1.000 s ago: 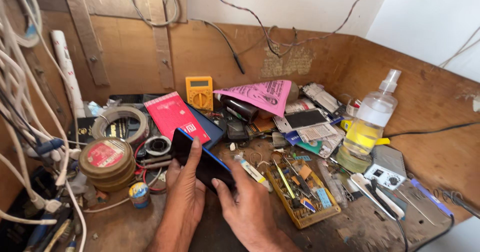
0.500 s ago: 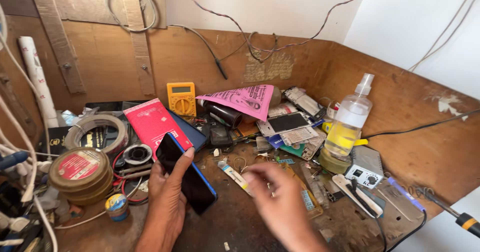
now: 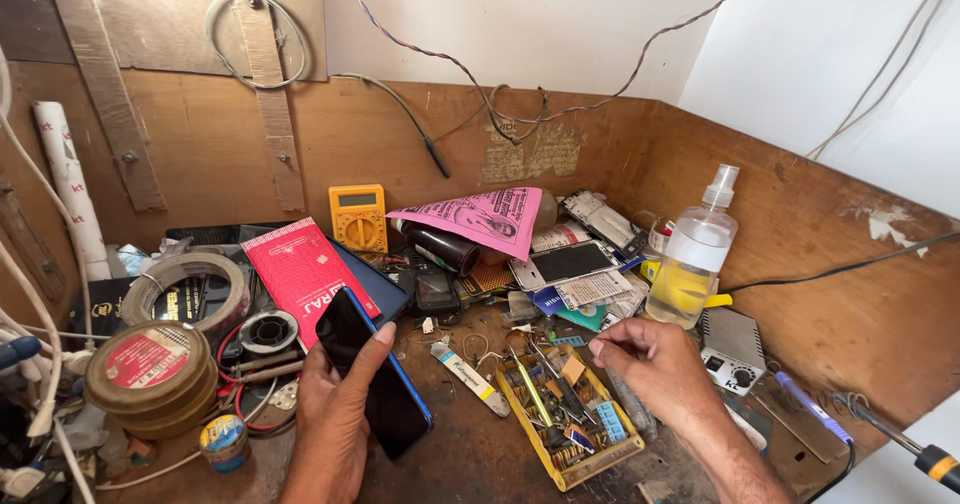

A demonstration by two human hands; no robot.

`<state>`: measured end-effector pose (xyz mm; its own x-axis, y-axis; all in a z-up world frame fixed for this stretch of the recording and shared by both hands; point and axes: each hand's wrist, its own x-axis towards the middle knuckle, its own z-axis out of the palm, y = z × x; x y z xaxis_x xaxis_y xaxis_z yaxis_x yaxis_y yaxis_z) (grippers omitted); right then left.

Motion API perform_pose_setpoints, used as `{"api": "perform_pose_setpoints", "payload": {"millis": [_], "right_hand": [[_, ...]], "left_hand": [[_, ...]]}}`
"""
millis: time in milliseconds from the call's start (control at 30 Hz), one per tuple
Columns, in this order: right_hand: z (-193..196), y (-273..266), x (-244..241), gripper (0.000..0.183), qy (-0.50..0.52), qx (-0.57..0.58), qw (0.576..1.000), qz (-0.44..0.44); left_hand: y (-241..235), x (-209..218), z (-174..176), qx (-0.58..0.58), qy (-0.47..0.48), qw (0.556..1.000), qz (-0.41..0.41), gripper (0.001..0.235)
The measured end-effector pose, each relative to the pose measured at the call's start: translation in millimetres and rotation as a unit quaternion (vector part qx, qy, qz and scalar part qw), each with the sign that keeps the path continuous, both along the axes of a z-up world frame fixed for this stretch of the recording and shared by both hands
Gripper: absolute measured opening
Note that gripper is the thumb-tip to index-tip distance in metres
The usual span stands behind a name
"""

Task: The person holds a blue smartphone and repeatedly presses along its edges and back, then rotates it to inspect the screen and sides. The person continues to press and rotate the phone, checking for fit or alignment without using tools.

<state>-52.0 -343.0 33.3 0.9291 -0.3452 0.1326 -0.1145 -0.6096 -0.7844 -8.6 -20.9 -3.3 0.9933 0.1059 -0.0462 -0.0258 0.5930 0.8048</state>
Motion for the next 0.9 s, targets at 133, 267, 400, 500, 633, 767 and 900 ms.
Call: {"api": "perform_pose_setpoints", "payload": {"millis": [133, 267, 400, 500, 633, 767, 900], "right_hand": [[1, -11, 5, 0.018, -0.017, 0.009, 1.000, -0.020], [7, -26, 12, 0.019, -0.047, 0.033, 0.998, -0.037], [14, -40, 22, 0.019, -0.048, 0.029, 0.997, -0.057], [14, -44, 28, 0.020, -0.054, 0.010, 0.996, -0.071], [13, -45, 33, 0.020, -0.066, 0.026, 0.995, -0.075], [15, -39, 38, 0.021, -0.043, -0.012, 0.995, -0.086], [17, -33, 41, 0.021, -0.027, -0.069, 0.992, -0.102]], "left_hand": [[-1, 11, -10, -0.015, -0.043, 0.999, -0.002, 0.051], [-2, 18, -19, -0.023, -0.053, 0.998, 0.012, 0.051], [-6, 22, -23, -0.031, -0.004, 0.999, 0.024, 0.056], [-8, 24, -24, -0.055, -0.048, 0.997, 0.030, 0.061], [-6, 25, -22, -0.043, -0.014, 0.999, 0.017, 0.059], [-9, 22, -16, -0.042, 0.011, 0.999, 0.028, 0.060], [-8, 20, -10, -0.041, 0.024, 0.999, 0.025, 0.060]]}}
